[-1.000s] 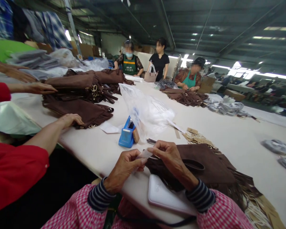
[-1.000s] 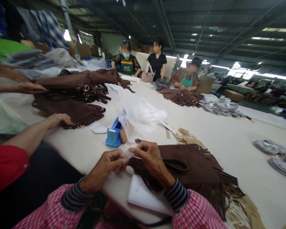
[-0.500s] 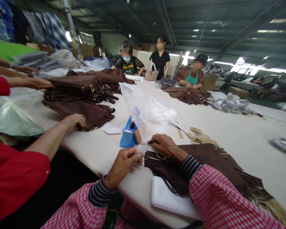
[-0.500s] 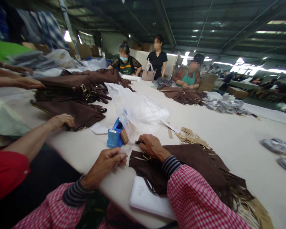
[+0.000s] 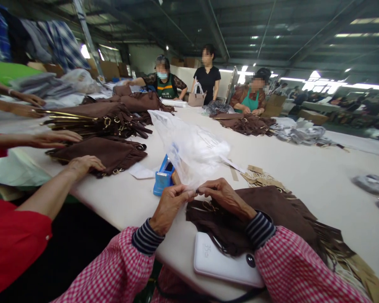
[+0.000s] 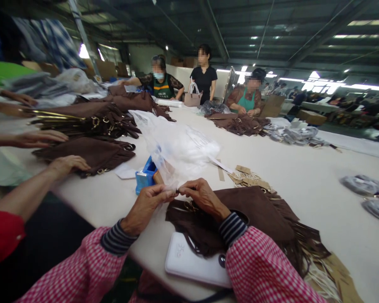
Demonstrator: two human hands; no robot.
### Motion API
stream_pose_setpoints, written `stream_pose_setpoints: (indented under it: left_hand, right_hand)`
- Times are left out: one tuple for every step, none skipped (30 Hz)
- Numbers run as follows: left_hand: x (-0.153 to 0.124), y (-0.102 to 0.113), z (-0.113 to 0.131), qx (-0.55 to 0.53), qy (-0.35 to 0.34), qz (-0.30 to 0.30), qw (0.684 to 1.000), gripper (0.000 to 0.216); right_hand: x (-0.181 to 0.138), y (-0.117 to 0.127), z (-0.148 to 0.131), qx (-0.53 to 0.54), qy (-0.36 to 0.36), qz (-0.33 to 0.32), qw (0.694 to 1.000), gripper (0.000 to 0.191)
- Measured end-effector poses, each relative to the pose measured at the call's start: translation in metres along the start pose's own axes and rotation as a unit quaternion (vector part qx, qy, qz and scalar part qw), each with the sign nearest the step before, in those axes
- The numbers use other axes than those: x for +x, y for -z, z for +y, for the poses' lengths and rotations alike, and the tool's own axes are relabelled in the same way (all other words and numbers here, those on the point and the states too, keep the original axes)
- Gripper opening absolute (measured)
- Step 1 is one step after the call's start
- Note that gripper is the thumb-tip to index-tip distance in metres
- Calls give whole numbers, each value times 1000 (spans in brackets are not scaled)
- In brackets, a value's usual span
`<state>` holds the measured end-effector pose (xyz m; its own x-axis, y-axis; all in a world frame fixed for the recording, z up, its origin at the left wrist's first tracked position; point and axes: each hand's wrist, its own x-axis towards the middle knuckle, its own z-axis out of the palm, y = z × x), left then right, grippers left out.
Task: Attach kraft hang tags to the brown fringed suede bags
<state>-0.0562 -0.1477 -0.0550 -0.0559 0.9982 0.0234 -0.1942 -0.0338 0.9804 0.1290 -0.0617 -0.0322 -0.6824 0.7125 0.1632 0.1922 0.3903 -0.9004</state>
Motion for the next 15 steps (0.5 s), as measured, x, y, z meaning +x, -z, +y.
stream_pose_setpoints:
  left_hand:
    - [-4, 1, 1, 4, 0, -5, 1000, 27]
    - [-8, 3, 3, 13, -1, -11, 1000, 27]
    - [-12, 6, 4, 24, -4, -17, 1000, 26]
    - [-17, 8, 5, 39, -10, -21, 999, 25]
    - [-21, 12, 6, 58, -17, -23, 998, 25]
    - [-25, 15, 7, 78, -25, -24, 996, 24]
    - [-29, 19, 7, 99, -30, -24, 994, 23]
    - [-31, 22, 6, 118, -33, -23, 992, 23]
    - [-34, 25, 6, 135, -32, -22, 990, 23]
    - [-35, 28, 6, 149, -29, -21, 988, 22]
    - [-36, 30, 6, 159, -23, -20, 987, 22]
    - [-37, 31, 6, 167, -17, -19, 986, 22]
    - [-37, 32, 6, 174, -14, -20, 984, 23]
    - [-37, 32, 5, 181, -13, -24, 983, 23]
    - [-37, 31, 5, 186, -13, -30, 982, 23]
  right_hand:
    - [0, 0, 0, 8, -6, -2, 1000, 30]
    - [-1, -1, 0, 14, -9, -7, 1000, 29]
    - [-3, -1, -1, 18, -10, -10, 1000, 27]
    - [-5, -2, -4, 17, -8, -13, 1000, 26]
    - [-8, -2, -7, 13, -4, -13, 1000, 25]
    - [-11, -3, -11, 10, 0, -10, 1000, 24]
    - [-15, -3, -15, 8, 3, -4, 1000, 25]
    - [-19, -3, -19, 11, 3, 2, 1000, 25]
    - [-23, -2, -23, 17, 1, 7, 1000, 25]
    - [-26, -2, -26, 24, -3, 12, 1000, 25]
    - [-29, -1, -28, 30, -9, 14, 999, 25]
    - [-32, 0, -30, 34, -14, 16, 999, 25]
    - [-34, 0, -31, 37, -18, 16, 999, 24]
    - [-36, 0, -31, 39, -20, 16, 999, 24]
    - [-38, 1, -32, 40, -23, 13, 999, 23]
